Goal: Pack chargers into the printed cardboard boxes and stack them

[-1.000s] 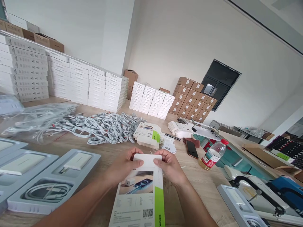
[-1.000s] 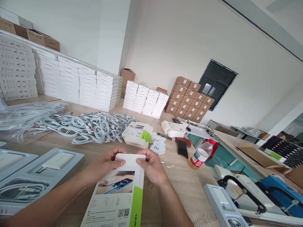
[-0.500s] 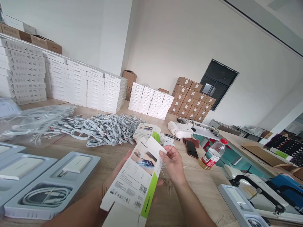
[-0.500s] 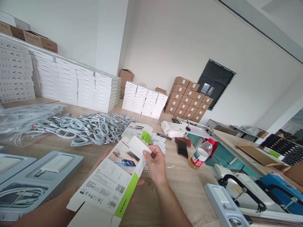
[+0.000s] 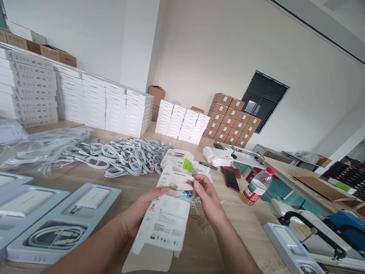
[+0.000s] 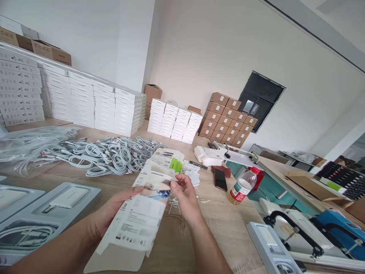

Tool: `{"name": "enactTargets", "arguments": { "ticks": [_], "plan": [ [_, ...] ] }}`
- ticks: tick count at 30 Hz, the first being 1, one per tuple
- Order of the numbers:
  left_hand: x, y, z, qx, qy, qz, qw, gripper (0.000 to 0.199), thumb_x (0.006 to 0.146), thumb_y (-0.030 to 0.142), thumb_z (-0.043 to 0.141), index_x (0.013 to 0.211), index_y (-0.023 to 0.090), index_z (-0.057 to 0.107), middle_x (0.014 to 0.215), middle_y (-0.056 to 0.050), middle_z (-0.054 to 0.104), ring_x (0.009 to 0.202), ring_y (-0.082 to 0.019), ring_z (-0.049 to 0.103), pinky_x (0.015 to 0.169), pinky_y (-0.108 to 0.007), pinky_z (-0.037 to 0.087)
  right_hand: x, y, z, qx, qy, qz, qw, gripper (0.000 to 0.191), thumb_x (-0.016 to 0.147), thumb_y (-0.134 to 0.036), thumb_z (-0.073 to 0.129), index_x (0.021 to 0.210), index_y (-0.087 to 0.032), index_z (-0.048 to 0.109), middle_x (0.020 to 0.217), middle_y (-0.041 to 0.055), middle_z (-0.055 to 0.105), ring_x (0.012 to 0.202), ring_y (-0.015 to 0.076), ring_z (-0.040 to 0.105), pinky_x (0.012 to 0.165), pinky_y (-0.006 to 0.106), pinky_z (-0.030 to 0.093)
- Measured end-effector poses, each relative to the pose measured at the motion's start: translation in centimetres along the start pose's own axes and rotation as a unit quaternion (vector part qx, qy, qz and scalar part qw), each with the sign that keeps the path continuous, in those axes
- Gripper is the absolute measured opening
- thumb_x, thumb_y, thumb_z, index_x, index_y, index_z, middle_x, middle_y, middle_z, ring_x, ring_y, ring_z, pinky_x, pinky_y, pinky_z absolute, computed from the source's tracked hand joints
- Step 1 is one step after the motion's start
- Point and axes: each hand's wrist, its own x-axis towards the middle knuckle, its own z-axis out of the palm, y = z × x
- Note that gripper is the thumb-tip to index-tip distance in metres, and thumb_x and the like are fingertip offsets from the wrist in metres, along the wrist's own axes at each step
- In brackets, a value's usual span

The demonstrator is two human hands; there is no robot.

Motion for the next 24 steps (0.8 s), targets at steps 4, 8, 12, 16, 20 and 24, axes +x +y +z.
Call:
{"name": "enactTargets", "arguments": {
  "ticks": [4,8,12,16,20,24],
  "plan": [
    [0.2,0.8,-0.4,0.063,0.064,0.121,0.989,0.045,0.078,0.042,0.071,0.113,0.014,0.068,0.095,-0.012,0.077,0.083,-0.028,0.072,0.074,-0.036,0.053,-0.3,0.8,-0.2,-0.032,-0.15,0.129,0.98,0.05,0.085,-0.068,0.055,0.086,-0.02,0.07,0.069,0.0011,0.064,0.06,0.0144,0.054,0.049,0.023,0.037],
    [0.8,0.7,-1.5,0.253,0.188,0.197,0.928,0.041,0.077,0.048,0.071,0.1,0.015,0.072,0.088,-0.009,0.078,0.077,-0.028,0.071,0.064,-0.033,0.051,-0.8,0.8,0.7,-0.038,-0.171,0.079,0.981,0.04,0.084,-0.061,0.061,0.093,-0.023,0.073,0.075,0.0014,0.071,0.071,0.0199,0.064,0.067,0.032,0.051],
    [1.0,0.7,-1.8,0.322,0.236,0.23,0.888,0.037,0.08,0.05,0.066,0.092,0.015,0.072,0.085,-0.008,0.076,0.075,-0.027,0.069,0.062,-0.032,0.049,-0.9,0.8,1.5,-0.02,-0.165,0.069,0.984,0.042,0.081,-0.061,0.065,0.101,-0.025,0.073,0.087,0.0033,0.075,0.088,0.0252,0.068,0.083,0.041,0.053],
    [0.8,0.8,-1.4,0.273,0.237,0.299,0.883,0.063,0.079,0.048,0.069,0.133,0.022,0.05,0.112,-0.009,0.071,0.094,-0.027,0.068,0.071,-0.034,0.054,-0.9,1.3,1.7,-0.016,-0.127,0.092,0.988,0.044,0.082,-0.061,0.063,0.1,-0.023,0.074,0.09,0.005,0.076,0.085,0.0257,0.069,0.086,0.043,0.052],
    [0.8,0.8,-1.7,0.297,0.275,0.314,0.859,0.083,0.079,0.052,0.069,0.147,0.031,0.026,0.105,-0.004,0.066,0.083,-0.023,0.068,0.064,-0.032,0.054,-0.5,1.6,1.5,-0.014,-0.057,0.038,0.998,0.045,0.083,-0.056,0.065,0.118,-0.028,0.067,0.11,0.0039,0.073,0.101,0.0253,0.066,0.093,0.041,0.051],
    [0.7,0.8,-1.8,0.319,0.238,0.29,0.871,0.07,0.083,0.051,0.063,0.144,0.031,0.033,0.093,-0.001,0.063,0.071,-0.019,0.065,0.057,-0.028,0.049,-0.2,1.1,1.4,0.05,-0.04,0.037,0.997,0.072,0.075,-0.052,0.076,0.138,-0.03,0.049,0.113,0.0044,0.071,0.099,0.0256,0.067,0.082,0.038,0.055]
  ]
}}
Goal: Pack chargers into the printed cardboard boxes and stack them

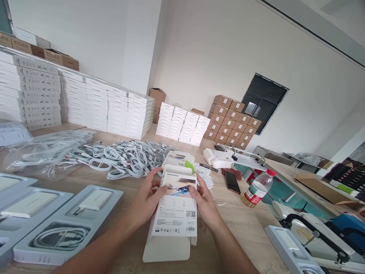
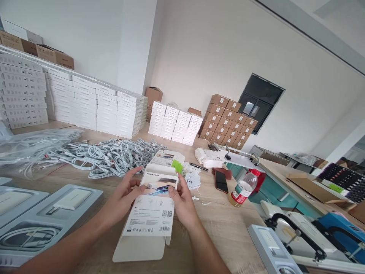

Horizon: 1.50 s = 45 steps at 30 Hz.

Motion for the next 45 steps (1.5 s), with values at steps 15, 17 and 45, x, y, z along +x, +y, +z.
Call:
{"name": "enactTargets", "arguments": {
  "ticks": [15,17,45],
  "plan": [
    [-0.8,1.1,0.0,-0.101,-0.112,-0.027,0.988,0.05,0.084,0.046,0.066,0.128,0.026,0.052,0.109,-0.005,0.07,0.08,-0.02,0.067,0.063,-0.026,0.049,0.1,0.5,-0.8,-0.052,0.039,-0.029,0.997,0.045,0.088,-0.064,0.053,0.087,-0.022,0.068,0.069,0.0,0.065,0.063,0.0171,0.057,0.06,0.029,0.046],
    [-0.9,1.2,-0.1,-0.122,-0.148,-0.045,0.98,0.049,0.084,0.045,0.067,0.127,0.027,0.053,0.108,-0.005,0.07,0.079,-0.02,0.067,0.063,-0.026,0.049,0.4,0.4,-1.1,-0.03,0.059,-0.023,0.998,0.043,0.085,-0.063,0.058,0.1,-0.024,0.069,0.072,-0.0006,0.066,0.061,0.0167,0.057,0.059,0.029,0.046],
    [-1.0,0.8,-0.2,-0.127,-0.207,-0.064,0.968,0.034,0.087,0.039,0.064,0.117,0.023,0.061,0.098,-0.005,0.07,0.09,-0.025,0.066,0.08,-0.034,0.049,1.2,0.9,-1.9,-0.164,0.042,-0.138,0.976,0.005,0.068,-0.026,0.077,0.071,-0.023,0.077,0.078,0.0013,0.061,0.07,0.0149,0.057,0.065,0.029,0.043]
  ]
}}
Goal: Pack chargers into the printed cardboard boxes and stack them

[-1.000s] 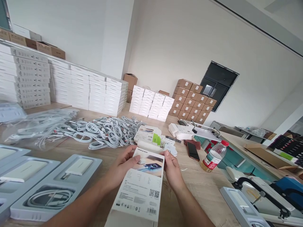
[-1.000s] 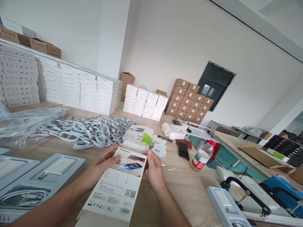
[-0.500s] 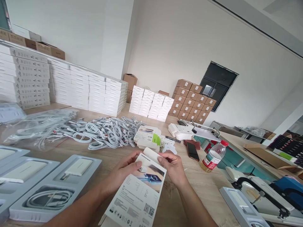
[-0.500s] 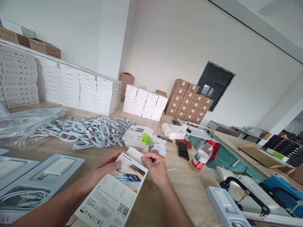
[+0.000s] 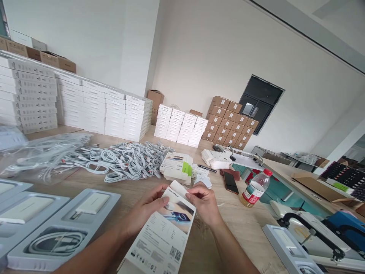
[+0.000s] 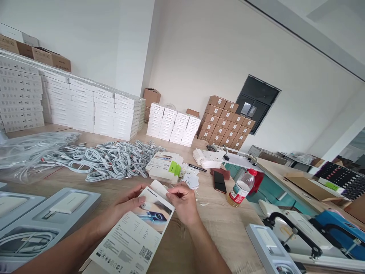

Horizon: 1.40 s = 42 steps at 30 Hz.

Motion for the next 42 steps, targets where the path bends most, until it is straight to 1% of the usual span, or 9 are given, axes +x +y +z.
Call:
{"name": "enactTargets", "arguments": {
  "ticks": [7,14,16,18,21,25,29,34,42],
  "plan": [
    [0.1,-0.2,-0.2,-0.057,-0.01,-0.033,0.998,0.033,0.08,0.035,0.071,0.108,0.021,0.063,0.096,-0.004,0.072,0.085,-0.023,0.067,0.078,-0.032,0.049,0.2,-0.1,-0.7,0.016,-0.056,0.086,0.995,0.017,0.069,-0.035,0.079,0.068,-0.019,0.071,0.066,0.001,0.066,0.06,0.0137,0.053,0.058,0.028,0.041],
    [0.4,-0.4,-0.7,-0.13,0.018,-0.066,0.989,0.035,0.074,0.034,0.076,0.102,0.021,0.062,0.086,-0.003,0.071,0.083,-0.024,0.069,0.072,-0.028,0.047,-0.4,-1.1,-0.5,-0.127,-0.078,-0.101,0.984,0.013,0.076,-0.018,0.068,0.063,-0.02,0.07,0.065,-0.0005,0.058,0.059,0.0122,0.051,0.056,0.026,0.038],
    [0.3,-0.2,-0.7,-0.125,0.002,-0.062,0.99,0.03,0.076,0.033,0.075,0.101,0.02,0.062,0.087,-0.004,0.071,0.083,-0.023,0.069,0.074,-0.028,0.047,-0.4,-1.3,-0.5,-0.146,-0.089,-0.114,0.979,0.014,0.075,-0.016,0.067,0.062,-0.02,0.07,0.066,-0.0003,0.059,0.06,0.0122,0.051,0.056,0.026,0.037],
    [0.3,-0.1,-0.7,-0.114,-0.014,-0.056,0.992,0.029,0.078,0.033,0.073,0.101,0.019,0.063,0.087,-0.005,0.071,0.083,-0.024,0.068,0.074,-0.03,0.048,-0.2,-1.3,-0.6,-0.098,-0.088,-0.062,0.989,0.013,0.075,-0.022,0.071,0.063,-0.02,0.07,0.065,-0.0003,0.06,0.059,0.0125,0.051,0.056,0.026,0.037],
    [0.1,0.0,-0.5,-0.075,-0.027,-0.044,0.996,0.032,0.081,0.032,0.071,0.11,0.02,0.062,0.094,-0.006,0.072,0.085,-0.024,0.068,0.075,-0.032,0.049,0.1,-0.9,-0.7,0.053,-0.072,0.088,0.992,0.029,0.073,-0.04,0.078,0.058,-0.018,0.067,0.055,-0.0025,0.057,0.052,0.0099,0.045,0.052,0.025,0.035],
    [-0.1,0.0,-0.5,-0.002,-0.043,-0.023,0.999,0.038,0.084,0.037,0.069,0.12,0.024,0.062,0.105,-0.005,0.071,0.095,-0.025,0.066,0.081,-0.032,0.049,0.1,-0.5,-0.3,0.24,-0.053,0.237,0.94,0.034,0.059,-0.041,0.089,0.072,-0.018,0.069,0.062,-0.0032,0.065,0.054,0.0098,0.052,0.054,0.023,0.039],
    [-0.3,0.2,-0.5,0.042,-0.027,-0.001,0.999,0.041,0.085,0.04,0.068,0.123,0.027,0.062,0.113,-0.004,0.07,0.103,-0.025,0.063,0.086,-0.033,0.049,-0.3,-0.6,0.0,0.279,-0.123,0.31,0.901,0.043,0.057,-0.04,0.091,0.089,-0.016,0.072,0.078,0.0028,0.073,0.068,0.0161,0.064,0.066,0.028,0.048],
    [-0.4,0.1,-0.4,0.061,-0.026,-0.015,0.998,0.044,0.084,0.042,0.068,0.123,0.026,0.056,0.103,-0.004,0.069,0.091,-0.022,0.064,0.078,-0.031,0.049,-0.5,-0.7,-0.1,0.174,-0.119,0.257,0.943,0.033,0.055,-0.041,0.091,0.066,-0.016,0.072,0.063,-0.0009,0.068,0.053,0.0109,0.054,0.054,0.024,0.041],
    [-0.7,0.2,-0.2,0.096,-0.01,-0.024,0.995,0.06,0.088,0.047,0.062,0.139,0.033,0.033,0.098,-0.002,0.068,0.078,-0.02,0.065,0.065,-0.029,0.048,-0.3,-1.9,-0.4,0.1,-0.145,0.151,0.973,0.03,0.065,-0.045,0.085,0.068,-0.018,0.072,0.063,-0.0024,0.069,0.054,0.01,0.054,0.055,0.023,0.04]
  ]
}}
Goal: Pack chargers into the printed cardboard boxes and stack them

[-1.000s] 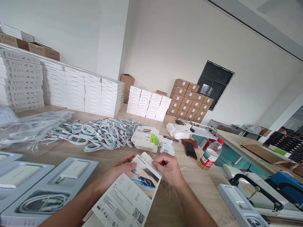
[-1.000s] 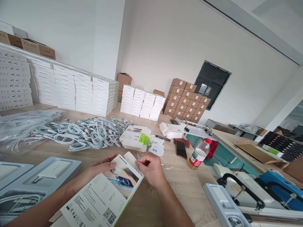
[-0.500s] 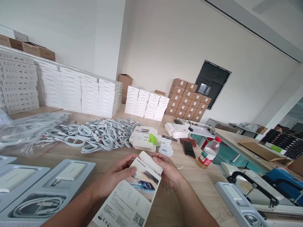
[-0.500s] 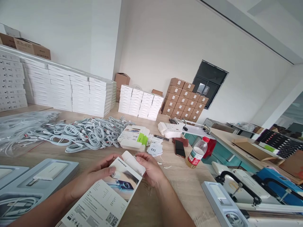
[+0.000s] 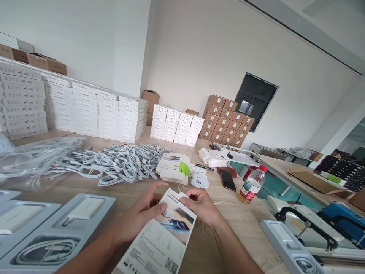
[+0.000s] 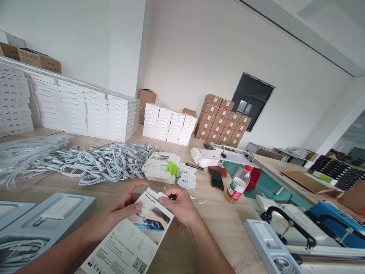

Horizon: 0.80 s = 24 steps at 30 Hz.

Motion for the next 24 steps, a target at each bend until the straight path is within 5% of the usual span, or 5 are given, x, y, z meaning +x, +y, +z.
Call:
{"name": "enactTargets", "arguments": {
  "ticks": [7,12,18,24],
  "plan": [
    [0.3,-0.7,-0.4,0.017,0.038,0.003,0.999,0.053,0.085,0.045,0.066,0.133,0.028,0.051,0.107,-0.004,0.066,0.092,-0.022,0.061,0.079,-0.03,0.048,-0.4,-0.5,0.0,-0.03,-0.019,-0.021,0.999,0.03,0.068,-0.046,0.082,0.071,-0.018,0.074,0.063,-0.0018,0.068,0.055,0.0108,0.054,0.056,0.024,0.041],
    [0.4,-0.7,-0.1,-0.042,0.024,-0.006,0.999,0.042,0.083,0.044,0.069,0.12,0.028,0.056,0.098,-0.001,0.066,0.084,-0.02,0.064,0.074,-0.03,0.049,-0.5,-0.6,-0.1,-0.047,-0.024,-0.031,0.998,0.028,0.074,-0.047,0.078,0.074,-0.02,0.076,0.065,-0.002,0.067,0.058,0.0118,0.054,0.057,0.025,0.041],
    [1.0,-0.4,-0.2,-0.064,0.084,0.032,0.994,0.04,0.083,0.045,0.068,0.116,0.028,0.055,0.095,0.0,0.067,0.074,-0.018,0.065,0.063,-0.026,0.048,-0.3,-0.6,-0.6,-0.054,-0.019,-0.044,0.997,0.034,0.081,-0.052,0.07,0.101,-0.026,0.077,0.096,0.0022,0.074,0.091,0.0213,0.064,0.085,0.035,0.048],
    [0.9,0.0,-0.5,-0.06,0.113,0.05,0.99,0.045,0.082,0.047,0.068,0.121,0.027,0.054,0.094,-0.001,0.068,0.075,-0.02,0.064,0.064,-0.027,0.048,-0.2,-0.6,-0.1,-0.09,-0.03,-0.074,0.993,0.035,0.084,-0.052,0.068,0.108,-0.028,0.076,0.111,0.005,0.073,0.105,0.025,0.063,0.096,0.04,0.045]
  ]
}}
